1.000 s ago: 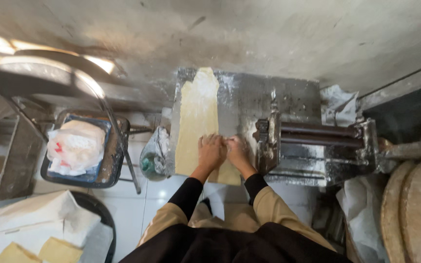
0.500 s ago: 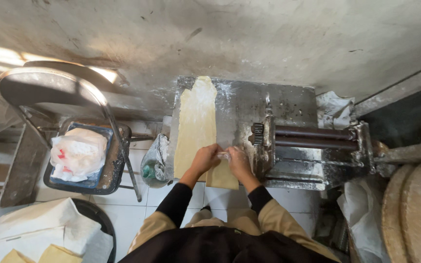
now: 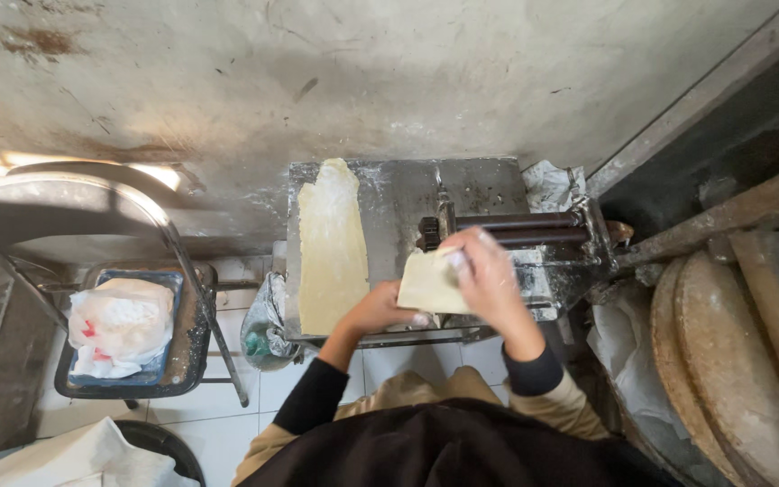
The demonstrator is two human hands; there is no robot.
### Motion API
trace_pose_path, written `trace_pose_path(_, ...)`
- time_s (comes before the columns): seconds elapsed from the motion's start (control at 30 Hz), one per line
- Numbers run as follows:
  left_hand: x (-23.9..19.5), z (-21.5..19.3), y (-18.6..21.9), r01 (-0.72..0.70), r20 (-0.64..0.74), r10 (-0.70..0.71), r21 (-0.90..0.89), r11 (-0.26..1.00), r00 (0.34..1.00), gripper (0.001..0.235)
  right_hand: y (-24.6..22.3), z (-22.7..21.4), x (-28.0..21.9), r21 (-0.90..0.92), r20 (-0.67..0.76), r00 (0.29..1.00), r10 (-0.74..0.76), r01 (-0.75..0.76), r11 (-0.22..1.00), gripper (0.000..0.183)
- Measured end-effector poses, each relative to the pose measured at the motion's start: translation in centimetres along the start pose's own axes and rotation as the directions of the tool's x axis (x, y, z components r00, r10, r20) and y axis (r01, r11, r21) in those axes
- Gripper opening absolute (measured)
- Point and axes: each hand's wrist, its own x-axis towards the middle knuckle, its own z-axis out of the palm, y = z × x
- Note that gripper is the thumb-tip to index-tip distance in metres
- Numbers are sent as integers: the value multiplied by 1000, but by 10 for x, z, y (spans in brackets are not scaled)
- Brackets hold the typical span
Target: The person repeatedly feeds rectangular dough pieces into a manual dough sheeter, turning the crank to flatten them. They dust the dough with flour from a bag, fold and restack the sheets, and continue processing additional pieces on a floured metal table.
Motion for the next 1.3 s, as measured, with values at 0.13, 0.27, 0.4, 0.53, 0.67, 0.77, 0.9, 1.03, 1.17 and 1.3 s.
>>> trace_pose_path(0.13, 24, 53, 0, 10, -129, -28, -138, 990, 991, 25, -9, -36, 18, -34, -90, 995, 44, -47, 998, 8)
trace_pose_path(0.27, 34, 77, 15, 58, -134, -93, -245, 968, 987, 29, -7, -65, 19, 4, -143, 987, 79, -79, 997, 7)
trace_pose_path(0.4, 52, 109, 22, -49, -115, -139, -912, 406, 984, 47, 1, -78, 17, 182, -216, 971, 101, -61, 981, 5)
trace_pose_path(0.53, 96, 143, 10, -195, -189, 62, -848, 494, 980, 39, 19, -95, 21, 290, -263, 954, 142, -62, 955, 6)
trace_pose_path(0.67, 116, 153, -7, -237, -180, 159, -836, 495, 971, 42, 44, -122, 25, 389, -240, 961, 135, -32, 921, 8)
trace_pose_path(0.77, 136, 159, -5, -211, -215, 46, -853, 477, 975, 36, 64, -149, 32, 314, -185, 980, 74, -13, 949, 8)
trace_pose_path(0.9, 166, 183, 5, -345, -390, 30, -772, 534, 920, 34, 83, -171, 41, 283, -70, 996, 47, -25, 959, 8)
trace_pose_path(1.03, 184, 193, 8, -316, -358, 28, -782, 537, 933, 33, 97, -189, 50, 292, 76, 993, -92, 66, 954, 22)
trace_pose_path(1.17, 203, 186, 4, -391, -483, -22, -733, 557, 875, 35, 114, -211, 53, 274, 179, 975, -134, 81, 958, 25)
trace_pose_path(1.3, 214, 179, 19, -390, -522, 95, -491, 779, 848, 53, 136, -217, 59, 260, 247, 949, -196, 130, 957, 18)
